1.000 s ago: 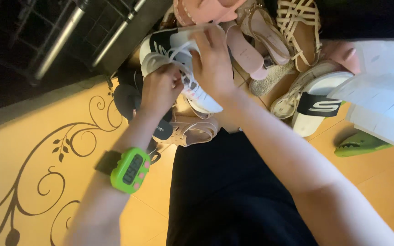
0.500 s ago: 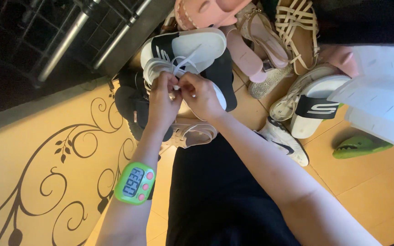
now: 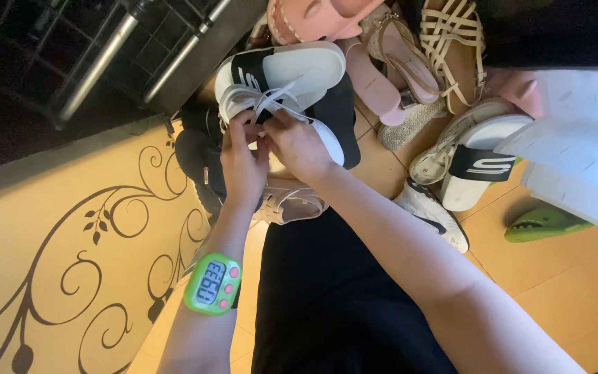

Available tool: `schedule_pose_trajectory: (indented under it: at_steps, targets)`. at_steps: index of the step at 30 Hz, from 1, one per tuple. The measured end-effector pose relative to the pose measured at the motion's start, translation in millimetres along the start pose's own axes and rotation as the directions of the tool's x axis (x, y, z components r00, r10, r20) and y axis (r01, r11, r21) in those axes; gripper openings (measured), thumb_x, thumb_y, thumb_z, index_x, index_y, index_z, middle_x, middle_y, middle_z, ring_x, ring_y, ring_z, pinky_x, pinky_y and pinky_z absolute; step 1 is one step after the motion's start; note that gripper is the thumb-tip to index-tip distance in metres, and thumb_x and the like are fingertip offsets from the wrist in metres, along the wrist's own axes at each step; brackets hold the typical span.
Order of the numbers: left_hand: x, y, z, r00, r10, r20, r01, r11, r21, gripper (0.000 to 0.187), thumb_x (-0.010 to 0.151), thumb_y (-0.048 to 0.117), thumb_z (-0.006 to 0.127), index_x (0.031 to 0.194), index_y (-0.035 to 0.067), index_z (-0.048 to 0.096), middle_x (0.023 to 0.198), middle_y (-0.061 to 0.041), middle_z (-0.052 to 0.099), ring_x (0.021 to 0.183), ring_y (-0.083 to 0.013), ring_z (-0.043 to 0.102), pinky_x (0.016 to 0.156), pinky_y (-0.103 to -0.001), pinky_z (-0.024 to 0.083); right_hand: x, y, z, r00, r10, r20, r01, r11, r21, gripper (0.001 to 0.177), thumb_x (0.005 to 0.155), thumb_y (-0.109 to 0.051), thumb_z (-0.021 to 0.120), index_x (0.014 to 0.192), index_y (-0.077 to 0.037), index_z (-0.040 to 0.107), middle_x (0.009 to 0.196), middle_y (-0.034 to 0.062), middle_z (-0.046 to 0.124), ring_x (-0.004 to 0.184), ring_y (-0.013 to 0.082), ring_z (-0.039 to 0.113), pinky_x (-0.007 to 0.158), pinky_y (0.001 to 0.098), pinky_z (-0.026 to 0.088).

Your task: Organize shoes by putting them on a rack and tying laces.

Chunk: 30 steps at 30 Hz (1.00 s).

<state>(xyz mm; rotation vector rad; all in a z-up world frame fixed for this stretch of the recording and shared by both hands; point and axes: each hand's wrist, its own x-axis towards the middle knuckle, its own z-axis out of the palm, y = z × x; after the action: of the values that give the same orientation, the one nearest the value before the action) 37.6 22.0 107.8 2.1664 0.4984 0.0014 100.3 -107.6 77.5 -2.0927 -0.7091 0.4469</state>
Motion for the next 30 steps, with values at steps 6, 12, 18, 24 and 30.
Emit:
schedule_pose_trajectory:
  at_steps: [6,12,18,24,30]
  targets:
    - [3,-16,9,0.997,0.049,-0.056,-0.052,0.998,-0.041,0.04,0.085,-0.006,0.072,0.122,0.007,0.06,0.103,-0.011,0.067,0.099,-0.0263,0.064,0.083,-0.036,0.06,6,-1,-12,0.999,-0.035,-0.025,0.034,0.999,-0.039,0.02,0.083,-0.012,0.074,0.101,-0.005,0.07,0.099,0.0166,0.064,0.087,0.037,0.069,0.073,0.0452,0.055]
    - [8,-31,18,0.993,-0.026,0.112,0.025,1.0,0.005,0.038,0.09,0.003,0.071,0.127,0.008,0.065,0.116,-0.013,0.066,0.105,-0.0304,0.061,0.097,-0.041,0.049,10,7,-11,0.962,0.257,-0.092,-0.215,0.922,0.323,0.014,0.084,-0.006,0.071,0.097,-0.002,0.075,0.091,0.0137,0.069,0.077,0.0281,0.074,0.071,0.0362,0.059]
    - [-5,-72,36,0.988,-0.014,0.155,0.043,0.981,-0.187,0.049,0.093,0.01,0.072,0.139,0.004,0.057,0.136,-0.018,0.055,0.126,-0.0357,0.053,0.109,-0.041,0.043,22,19,-13,0.978,0.211,0.011,-0.204,0.932,0.298,0.012,0.08,-0.004,0.074,0.092,-0.002,0.078,0.084,0.0138,0.068,0.074,0.0242,0.073,0.069,0.0341,0.057]
    - [-3,-66,24,0.937,-0.194,0.29,0.27,0.93,-0.25,0.042,0.102,0.021,0.07,0.141,0.009,0.058,0.14,-0.015,0.05,0.132,-0.0306,0.048,0.109,-0.04,0.041,29,25,-7,0.962,0.25,0.105,-0.271,0.884,0.382,0.012,0.079,-0.004,0.076,0.09,-0.001,0.078,0.082,0.0111,0.07,0.072,0.019,0.071,0.067,0.0312,0.056]
    - [-8,-85,32,0.986,-0.022,0.167,0.055,0.978,-0.2,0.029,0.103,0.016,0.07,0.131,0.01,0.069,0.134,-0.009,0.058,0.127,-0.0249,0.053,0.107,-0.037,0.046,24,44,10,0.888,0.354,0.293,-0.454,0.775,0.44,0.011,0.086,-0.007,0.073,0.096,-0.002,0.072,0.081,0.0102,0.073,0.074,0.0146,0.067,0.069,0.0296,0.054]
